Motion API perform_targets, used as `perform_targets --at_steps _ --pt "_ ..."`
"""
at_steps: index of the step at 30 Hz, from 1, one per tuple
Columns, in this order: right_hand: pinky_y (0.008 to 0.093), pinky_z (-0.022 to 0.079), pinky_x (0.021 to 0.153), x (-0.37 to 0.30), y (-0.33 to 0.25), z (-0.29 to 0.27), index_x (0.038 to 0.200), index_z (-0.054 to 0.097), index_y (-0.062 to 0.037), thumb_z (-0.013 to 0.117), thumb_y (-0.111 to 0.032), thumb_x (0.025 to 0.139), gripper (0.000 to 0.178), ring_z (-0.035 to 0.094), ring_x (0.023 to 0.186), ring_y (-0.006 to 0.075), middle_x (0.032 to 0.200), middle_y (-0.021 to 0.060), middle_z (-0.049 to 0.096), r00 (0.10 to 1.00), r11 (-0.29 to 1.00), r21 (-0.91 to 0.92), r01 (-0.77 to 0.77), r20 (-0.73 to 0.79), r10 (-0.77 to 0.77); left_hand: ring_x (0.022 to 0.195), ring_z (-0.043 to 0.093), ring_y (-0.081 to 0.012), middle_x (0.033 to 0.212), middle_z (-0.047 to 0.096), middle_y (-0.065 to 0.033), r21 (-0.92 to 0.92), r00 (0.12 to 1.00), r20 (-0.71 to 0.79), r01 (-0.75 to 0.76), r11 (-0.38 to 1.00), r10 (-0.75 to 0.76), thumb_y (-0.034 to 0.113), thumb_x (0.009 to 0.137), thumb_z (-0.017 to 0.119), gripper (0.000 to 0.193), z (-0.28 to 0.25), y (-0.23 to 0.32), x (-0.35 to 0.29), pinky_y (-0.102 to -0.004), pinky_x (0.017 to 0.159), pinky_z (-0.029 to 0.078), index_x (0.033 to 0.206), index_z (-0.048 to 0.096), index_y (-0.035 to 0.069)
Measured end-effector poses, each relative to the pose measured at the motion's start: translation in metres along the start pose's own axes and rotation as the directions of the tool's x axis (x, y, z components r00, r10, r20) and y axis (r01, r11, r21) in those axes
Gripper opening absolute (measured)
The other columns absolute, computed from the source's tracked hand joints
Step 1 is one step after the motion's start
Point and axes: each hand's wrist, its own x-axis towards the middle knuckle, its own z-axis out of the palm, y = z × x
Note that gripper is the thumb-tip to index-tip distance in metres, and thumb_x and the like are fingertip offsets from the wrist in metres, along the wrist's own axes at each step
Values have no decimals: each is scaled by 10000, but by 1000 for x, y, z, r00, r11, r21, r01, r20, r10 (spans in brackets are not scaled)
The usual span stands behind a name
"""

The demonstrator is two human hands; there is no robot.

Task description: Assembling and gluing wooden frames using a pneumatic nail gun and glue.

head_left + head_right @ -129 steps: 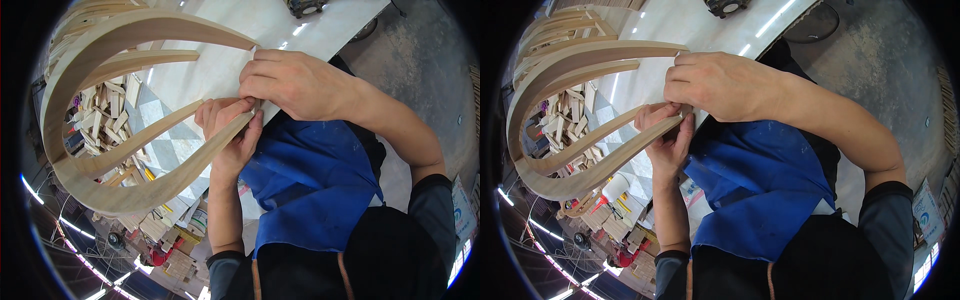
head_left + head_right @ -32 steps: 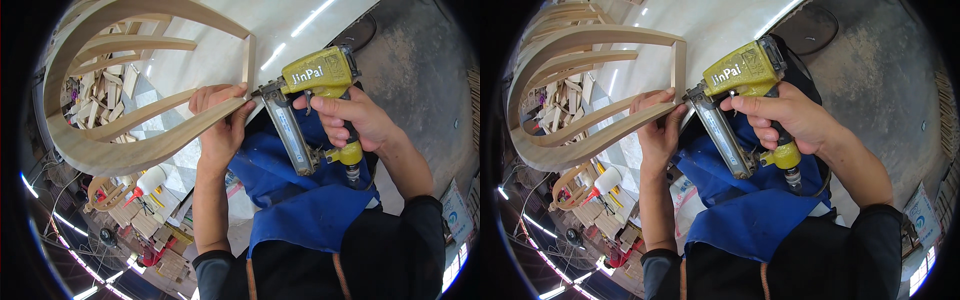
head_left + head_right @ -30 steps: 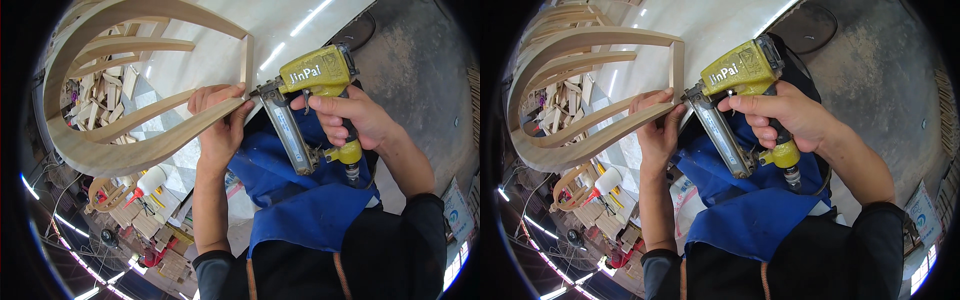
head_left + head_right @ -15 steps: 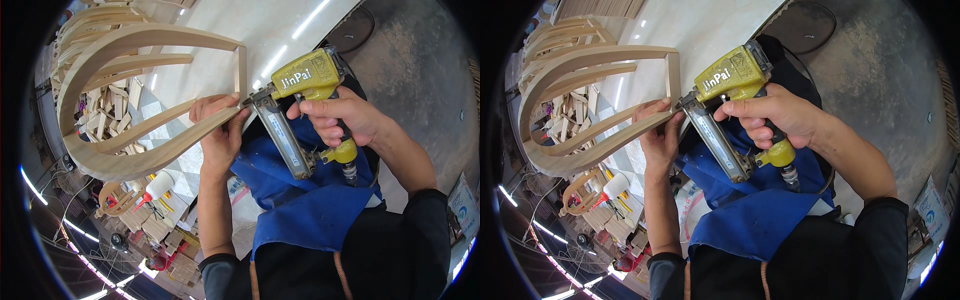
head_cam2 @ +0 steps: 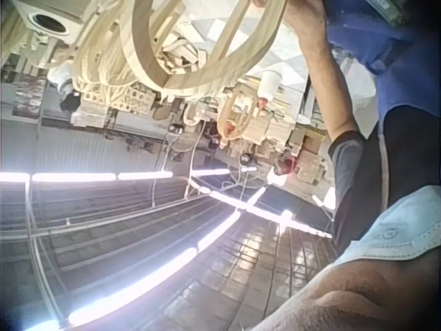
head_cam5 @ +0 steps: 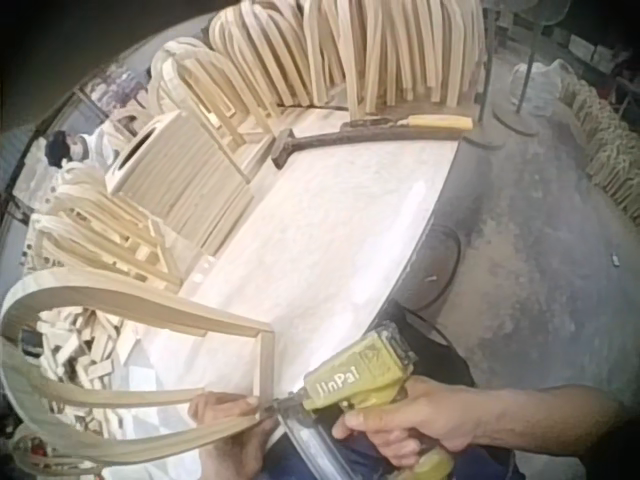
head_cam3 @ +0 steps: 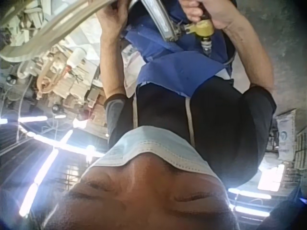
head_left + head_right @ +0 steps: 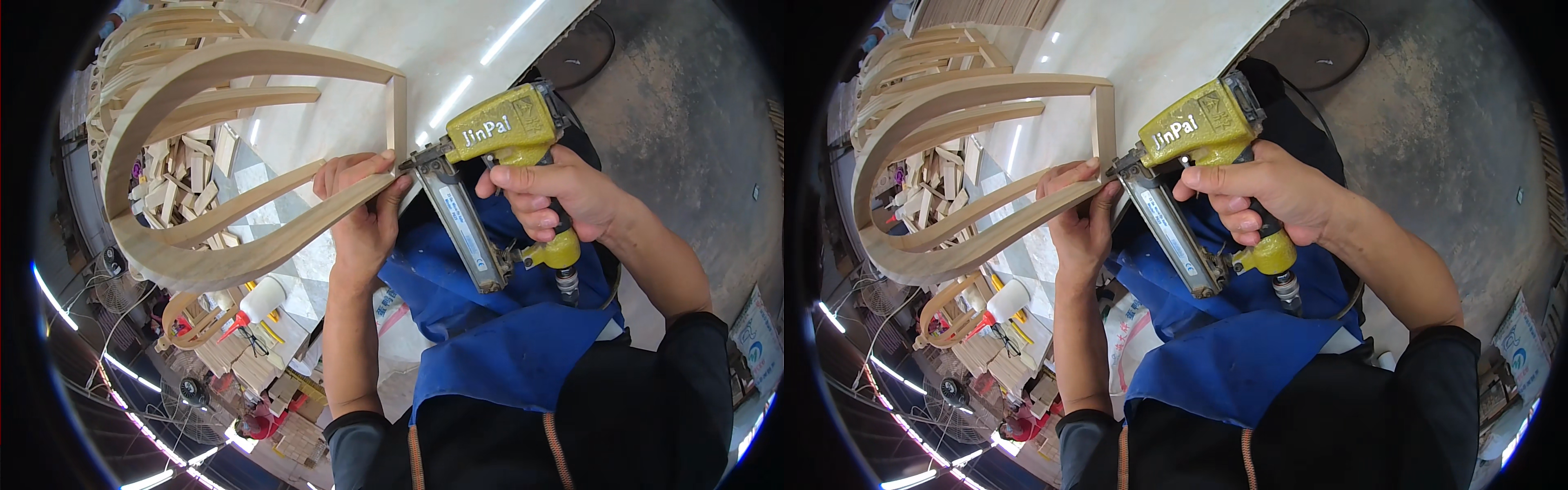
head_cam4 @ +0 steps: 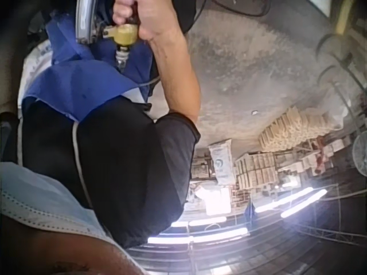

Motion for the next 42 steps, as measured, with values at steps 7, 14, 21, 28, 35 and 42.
perform_targets --at_steps 7,14,21,28,35,42 --pt "209 366 416 -17 -24 11 1175 692 45 702 -201 1019 292 431 430 56 599 -21 524 990 967 -212 144 31 -140 1008 607 -234 1073 700 -39 -15 999 24 -28 1000 28 76 871 818 406 -5 -2 0 -421 1049 351 1245 678 148" --pt "279 509 567 -54 -68 28 1162 696 12 749 -174 938 296 608 574 148 792 44 705 604 -59 -889 454 356 -713 1044 611 -243 1146 698 -79 -74 977 208 57 996 -40 21 893 753 465 -36 12 12 -407 1068 392 1340 650 93" --pt "309 552 641 -48 -103 34 1112 708 -9 704 -144 899 252 680 653 208 800 54 723 660 -903 -429 8 681 -318 1085 603 -197 1213 669 -111 -682 879 229 451 576 -418 -22 959 662 493 -44 11 28 -339 1025 472 1445 591 19" --pt "307 546 628 -10 -100 10 1088 724 -13 635 -137 928 221 661 633 204 770 58 707 610 -948 -318 -15 749 -260 1064 609 -155 1205 664 -109 -667 835 386 546 507 -391 -29 1016 630 505 -37 -4 68 -273 957 495 1513 543 0" --pt "284 505 606 1 -98 0 1101 733 -9 669 -142 913 239 603 607 180 743 52 660 590 -933 -358 48 764 -262 1020 618 -139 1188 675 -84 -564 809 435 588 581 -396 -19 1022 663 424 -13 -5 96 -237 921 486 1443 626 11" --pt "254 422 577 6 -100 -9 1125 758 -6 704 -140 918 252 499 591 143 688 14 530 572 -933 -352 77 782 -248 1003 618 -137 1171 684 -54 -542 835 357 550 636 -418 0 1018 690 301 -3 -2 98 -242 911 482 1316 725 22"
